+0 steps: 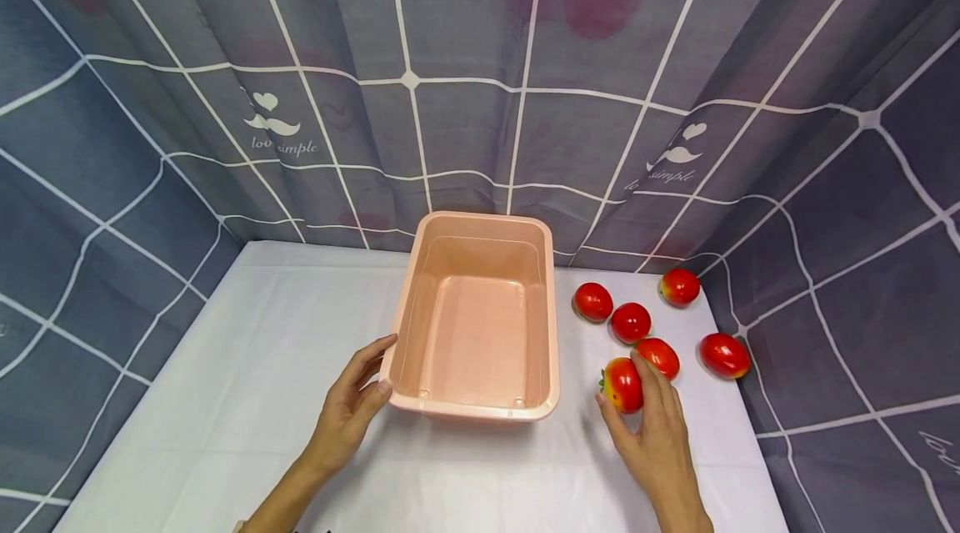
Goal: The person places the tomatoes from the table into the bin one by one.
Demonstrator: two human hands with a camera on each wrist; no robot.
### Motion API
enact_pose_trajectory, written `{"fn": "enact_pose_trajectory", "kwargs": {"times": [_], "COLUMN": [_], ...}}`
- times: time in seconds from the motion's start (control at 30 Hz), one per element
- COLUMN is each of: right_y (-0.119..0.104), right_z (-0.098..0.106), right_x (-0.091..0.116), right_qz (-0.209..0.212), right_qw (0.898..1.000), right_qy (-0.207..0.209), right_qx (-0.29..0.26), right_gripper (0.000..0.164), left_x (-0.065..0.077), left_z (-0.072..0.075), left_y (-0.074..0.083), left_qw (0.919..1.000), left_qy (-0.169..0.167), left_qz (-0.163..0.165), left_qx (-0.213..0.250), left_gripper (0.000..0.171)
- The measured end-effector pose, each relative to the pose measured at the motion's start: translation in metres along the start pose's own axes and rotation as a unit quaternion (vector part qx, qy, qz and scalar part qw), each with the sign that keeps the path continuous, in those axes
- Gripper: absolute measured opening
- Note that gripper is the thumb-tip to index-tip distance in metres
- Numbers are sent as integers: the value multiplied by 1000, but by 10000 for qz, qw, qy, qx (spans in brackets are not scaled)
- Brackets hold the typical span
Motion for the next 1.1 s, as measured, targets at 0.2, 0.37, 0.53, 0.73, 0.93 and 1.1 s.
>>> {"fn": "enact_pose_trajectory", "kwargs": {"times": [0.2, 0.37, 0.53, 0.73, 0.93, 1.1], "right_y": [-18, -35, -48, -58, -71, -84], "right_z": [4, 7, 9, 12, 16, 18], "right_x": [-3, -8, -11, -13, -15, -18], "right_qz": [-88, 85, 444, 640, 841, 1131], "right_qw": [10000, 9999, 9987, 9976, 9959, 9917], "right_qy": [-3, 78, 152, 120, 194, 275], "right_qx": [7, -74, -190, -234, -286, -543], "right_gripper": [100, 101, 100, 100, 102, 92], "left_x": [1, 2, 1, 1, 1, 1], "left_z": [-2, -2, -2, -3, -3, -2], "left_y": [-1, -2, -2, -3, -4, -2], "left_qw": [10000, 9998, 9998, 9999, 9999, 9999], "left_qy": [-30, -2, 6, 14, 8, -29], "left_qz": [70, 124, 152, 110, 53, 42], "left_qx": [-38, -145, -90, -121, -159, -104], "left_gripper": [60, 60, 60, 60, 60, 61]}}
Point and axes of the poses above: each hand's wrist, its own x-axis away from the middle knuckle, its own z-axis out of the back of the hand, y = z × x, the point moved 8 cm from there along -x, towards the middle knuckle, and after that the axes turned 7 degrees about -x, right-handed, at the moved point
